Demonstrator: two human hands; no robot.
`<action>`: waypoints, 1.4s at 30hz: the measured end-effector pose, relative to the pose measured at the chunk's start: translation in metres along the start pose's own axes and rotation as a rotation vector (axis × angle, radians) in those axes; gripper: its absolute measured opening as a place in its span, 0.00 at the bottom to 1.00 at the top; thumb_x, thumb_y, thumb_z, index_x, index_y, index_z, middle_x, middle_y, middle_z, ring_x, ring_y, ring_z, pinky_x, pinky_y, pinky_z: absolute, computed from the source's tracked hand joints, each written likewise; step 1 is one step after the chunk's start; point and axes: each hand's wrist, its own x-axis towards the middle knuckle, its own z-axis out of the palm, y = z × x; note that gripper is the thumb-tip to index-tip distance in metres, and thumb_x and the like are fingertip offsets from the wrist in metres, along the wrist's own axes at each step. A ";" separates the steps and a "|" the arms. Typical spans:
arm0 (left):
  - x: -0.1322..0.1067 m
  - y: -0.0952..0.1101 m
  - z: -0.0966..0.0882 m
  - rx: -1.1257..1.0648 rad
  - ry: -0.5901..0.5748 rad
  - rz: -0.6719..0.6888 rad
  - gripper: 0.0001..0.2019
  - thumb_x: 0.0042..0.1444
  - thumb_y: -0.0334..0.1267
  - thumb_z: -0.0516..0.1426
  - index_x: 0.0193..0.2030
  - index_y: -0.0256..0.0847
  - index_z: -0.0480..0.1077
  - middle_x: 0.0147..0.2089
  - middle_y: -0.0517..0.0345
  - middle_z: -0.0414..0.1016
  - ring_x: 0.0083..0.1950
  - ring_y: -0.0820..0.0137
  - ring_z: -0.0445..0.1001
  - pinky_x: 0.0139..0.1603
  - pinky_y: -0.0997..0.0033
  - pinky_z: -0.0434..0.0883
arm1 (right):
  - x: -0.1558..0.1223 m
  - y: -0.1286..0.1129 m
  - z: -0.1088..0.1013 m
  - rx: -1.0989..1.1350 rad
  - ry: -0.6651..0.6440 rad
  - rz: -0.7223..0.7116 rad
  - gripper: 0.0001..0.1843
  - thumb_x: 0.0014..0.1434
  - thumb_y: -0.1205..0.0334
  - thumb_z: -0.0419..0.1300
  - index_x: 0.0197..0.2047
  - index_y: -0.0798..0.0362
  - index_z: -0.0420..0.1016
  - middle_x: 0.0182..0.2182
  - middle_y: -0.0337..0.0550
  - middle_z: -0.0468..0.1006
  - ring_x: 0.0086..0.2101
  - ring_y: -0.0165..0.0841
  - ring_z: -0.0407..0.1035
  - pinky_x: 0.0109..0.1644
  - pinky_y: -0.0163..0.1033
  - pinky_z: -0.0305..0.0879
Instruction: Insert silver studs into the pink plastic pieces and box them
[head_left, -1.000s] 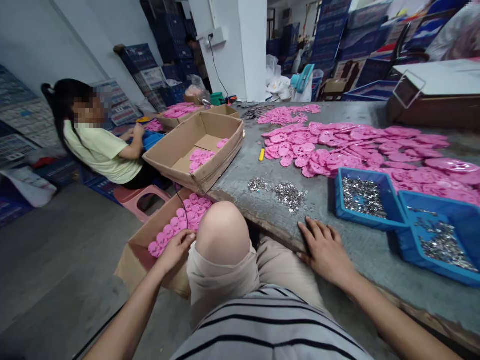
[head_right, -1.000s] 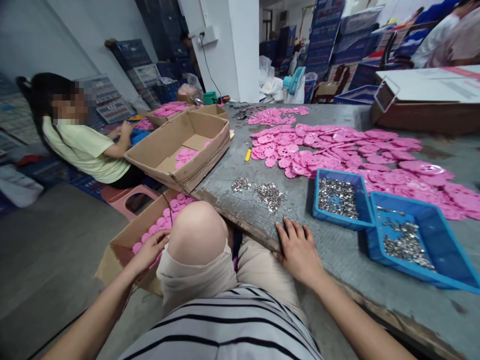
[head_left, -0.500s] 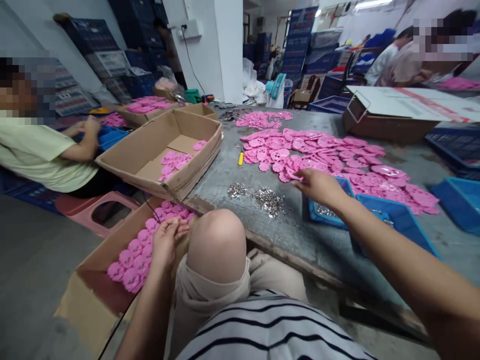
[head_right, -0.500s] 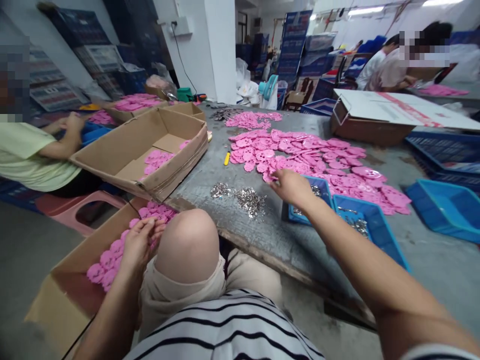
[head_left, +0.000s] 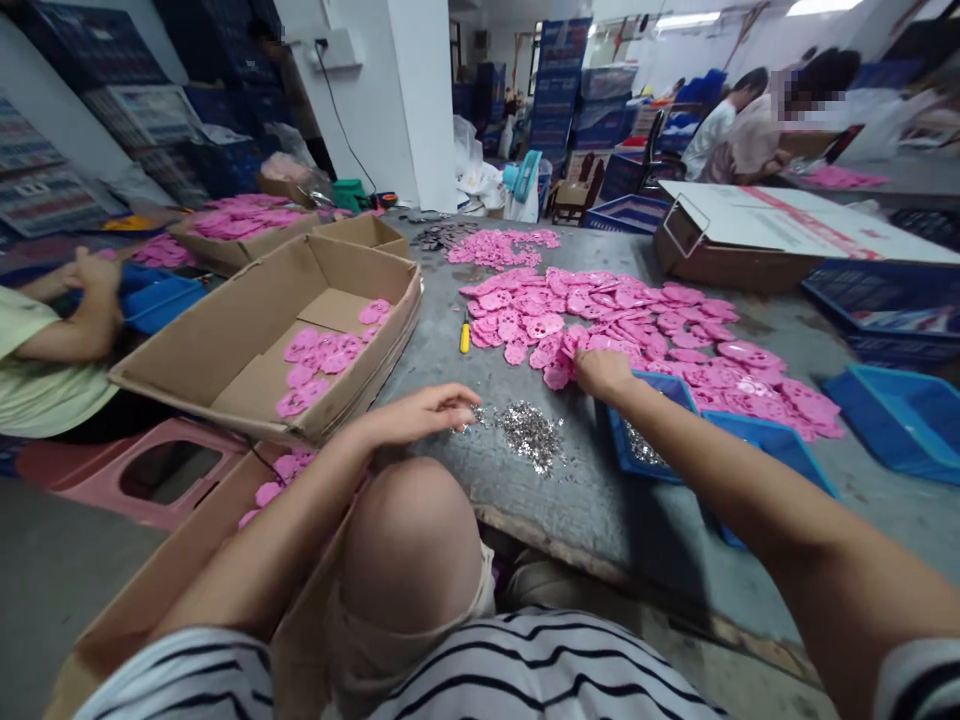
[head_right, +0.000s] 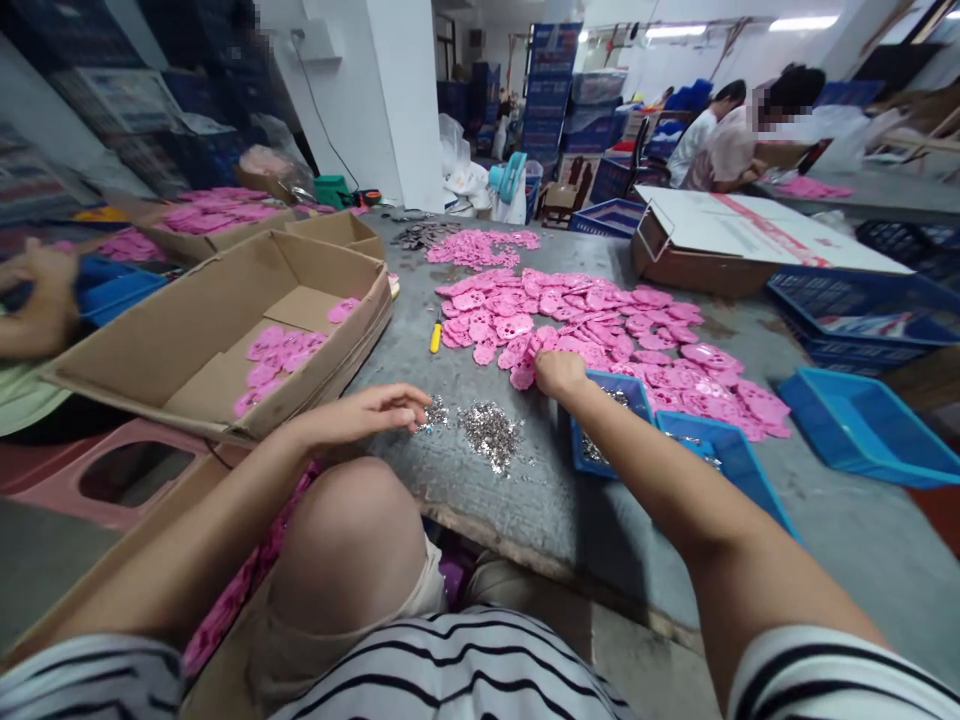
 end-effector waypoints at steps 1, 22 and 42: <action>0.014 0.001 0.000 0.032 -0.086 -0.040 0.14 0.50 0.41 0.61 0.43 0.39 0.73 0.35 0.56 0.79 0.36 0.70 0.75 0.40 0.71 0.70 | -0.002 0.006 -0.005 -0.010 0.013 0.038 0.19 0.60 0.62 0.54 0.51 0.62 0.73 0.44 0.67 0.79 0.47 0.49 0.74 0.45 0.45 0.68; 0.098 -0.034 0.073 -0.640 -0.023 -0.071 0.28 0.45 0.60 0.63 0.37 0.38 0.64 0.28 0.55 0.77 0.22 0.69 0.74 0.22 0.72 0.71 | -0.105 -0.054 0.103 1.798 0.282 0.247 0.31 0.48 0.30 0.60 0.25 0.53 0.67 0.14 0.35 0.68 0.16 0.24 0.55 0.21 0.31 0.51; 0.087 -0.041 0.069 -0.663 -0.155 -0.178 0.25 0.50 0.60 0.60 0.38 0.39 0.61 0.28 0.54 0.77 0.20 0.72 0.73 0.20 0.75 0.68 | -0.115 -0.035 0.132 1.465 0.243 0.148 0.26 0.60 0.39 0.53 0.26 0.53 0.70 0.16 0.32 0.57 0.20 0.26 0.53 0.24 0.33 0.52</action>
